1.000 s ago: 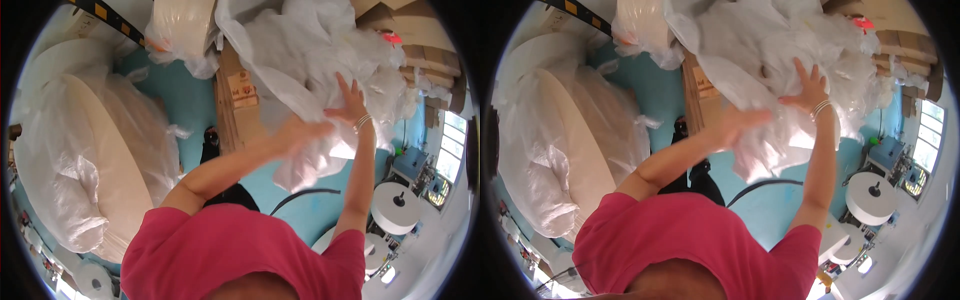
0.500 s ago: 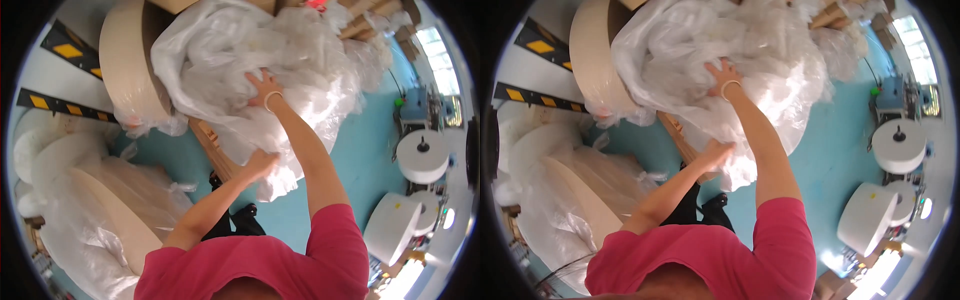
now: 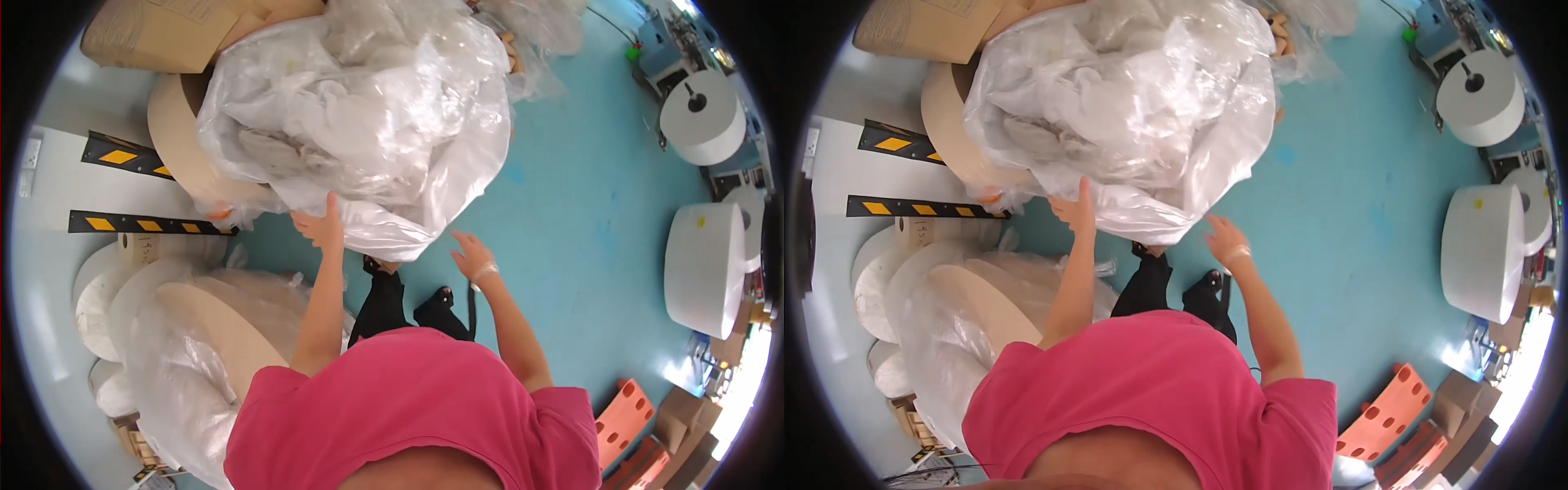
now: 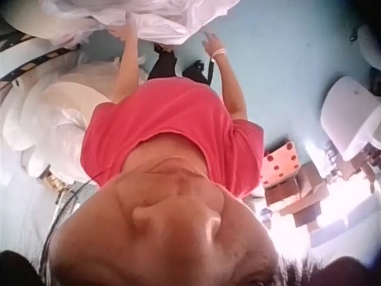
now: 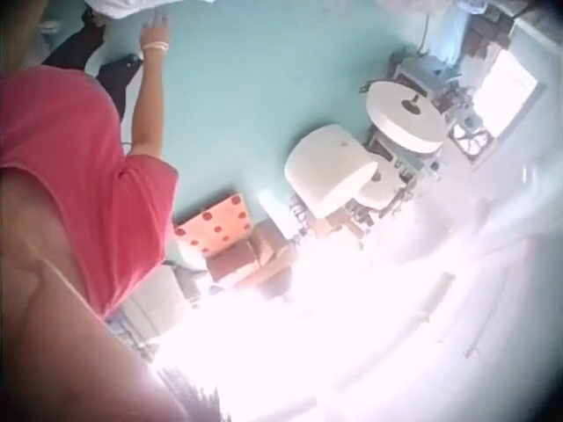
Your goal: Moving packaging materials and organizing product boxes on a manufacturing line.
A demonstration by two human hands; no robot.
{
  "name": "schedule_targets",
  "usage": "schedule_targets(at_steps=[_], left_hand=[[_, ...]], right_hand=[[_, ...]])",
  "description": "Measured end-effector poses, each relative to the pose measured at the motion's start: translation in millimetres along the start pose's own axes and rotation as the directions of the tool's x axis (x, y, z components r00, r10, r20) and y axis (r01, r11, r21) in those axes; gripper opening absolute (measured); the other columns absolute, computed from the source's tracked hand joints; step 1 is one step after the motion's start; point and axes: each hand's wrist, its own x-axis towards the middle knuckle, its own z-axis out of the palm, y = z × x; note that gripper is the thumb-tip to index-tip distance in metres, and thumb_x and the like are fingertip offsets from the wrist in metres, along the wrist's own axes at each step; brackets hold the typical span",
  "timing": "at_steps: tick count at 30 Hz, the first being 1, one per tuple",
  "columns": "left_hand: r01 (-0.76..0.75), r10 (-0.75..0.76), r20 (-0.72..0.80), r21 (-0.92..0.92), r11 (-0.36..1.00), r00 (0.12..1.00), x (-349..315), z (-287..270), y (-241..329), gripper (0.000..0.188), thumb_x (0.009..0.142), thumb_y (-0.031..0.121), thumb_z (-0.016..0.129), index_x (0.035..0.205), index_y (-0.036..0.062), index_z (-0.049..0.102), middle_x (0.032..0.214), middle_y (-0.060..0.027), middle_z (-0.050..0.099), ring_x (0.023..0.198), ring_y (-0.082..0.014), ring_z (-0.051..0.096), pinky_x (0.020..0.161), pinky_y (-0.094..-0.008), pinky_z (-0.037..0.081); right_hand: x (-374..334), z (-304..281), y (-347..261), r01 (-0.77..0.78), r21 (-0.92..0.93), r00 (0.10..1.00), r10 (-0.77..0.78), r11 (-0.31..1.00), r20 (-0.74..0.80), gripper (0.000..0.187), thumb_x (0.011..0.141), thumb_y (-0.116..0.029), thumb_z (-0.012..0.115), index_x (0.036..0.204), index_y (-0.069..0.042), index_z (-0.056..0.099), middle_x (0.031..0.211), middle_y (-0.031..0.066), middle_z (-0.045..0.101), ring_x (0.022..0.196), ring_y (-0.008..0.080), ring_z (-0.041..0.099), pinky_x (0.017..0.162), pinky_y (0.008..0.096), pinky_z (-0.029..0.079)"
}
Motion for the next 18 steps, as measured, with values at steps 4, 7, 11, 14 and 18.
schedule_targets(at_steps=[4,7,11,14,18], left_hand=[[-0.046,0.046,0.012,0.009,0.999,0.999,-13.8,43.0,-78.3,0.107,0.062,0.054,0.063,0.131,0.0003,0.002,0.135,-0.0154,0.008,0.121,-0.0336,0.018,0.095,-0.0507,0.020],[0.096,0.042,0.437,-0.289,0.952,0.898,-9.6,62.7,-94.1,0.102,0.064,0.043,0.066,0.132,0.0058,-0.001,0.137,-0.0157,-0.001,0.122,-0.0348,0.015,0.090,-0.0509,0.029],[0.157,-0.121,0.445,-0.045,0.987,0.887,-16.1,52.1,-70.0,0.097,0.066,0.037,0.064,0.132,0.0108,-0.002,0.135,-0.0212,-0.006,0.121,-0.0382,0.014,0.083,-0.0498,0.038],[0.087,-0.026,-0.173,0.354,0.931,0.985,-51.7,76.9,-53.7,0.086,0.068,0.029,0.058,0.132,0.0098,0.004,0.134,-0.0251,-0.002,0.118,-0.0424,0.020,0.082,-0.0512,0.037],[-0.572,0.592,0.133,0.491,0.657,0.795,-133.8,101.8,-83.6,0.080,0.065,0.026,0.059,0.129,0.0076,0.016,0.134,-0.0237,0.005,0.116,-0.0437,0.022,0.086,-0.0537,0.030]], right_hand=[[-156.8,16.5,137.2,-0.480,-0.306,0.766,0.563,0.822,0.312,0.049,0.074,-0.028,0.055,0.118,-0.011,0.040,0.118,0.0139,0.045,0.109,0.0289,0.042,0.089,0.0369,0.037],[-247.0,13.9,185.1,-0.603,-0.336,0.582,0.687,0.724,0.435,0.049,0.073,-0.033,0.057,0.114,-0.008,0.046,0.112,0.0151,0.050,0.103,0.0293,0.048,0.085,0.0358,0.041],[-362.1,94.6,318.2,-0.738,-0.050,0.602,0.691,0.672,0.401,0.051,0.070,-0.038,0.058,0.110,-0.006,0.049,0.102,0.0176,0.055,0.096,0.0308,0.052,0.082,0.0353,0.042],[-385.4,102.0,321.6,-0.690,0.265,0.724,0.648,0.674,0.236,0.053,0.069,-0.037,0.059,0.108,-0.004,0.049,0.093,0.0177,0.059,0.084,0.0279,0.058,0.073,0.0342,0.046],[-364.8,83.9,310.9,-0.778,0.506,0.589,0.712,0.372,0.382,0.048,0.070,-0.025,0.062,0.109,-0.003,0.047,0.084,0.0125,0.060,0.059,0.0151,0.056,0.049,0.0279,0.045]])
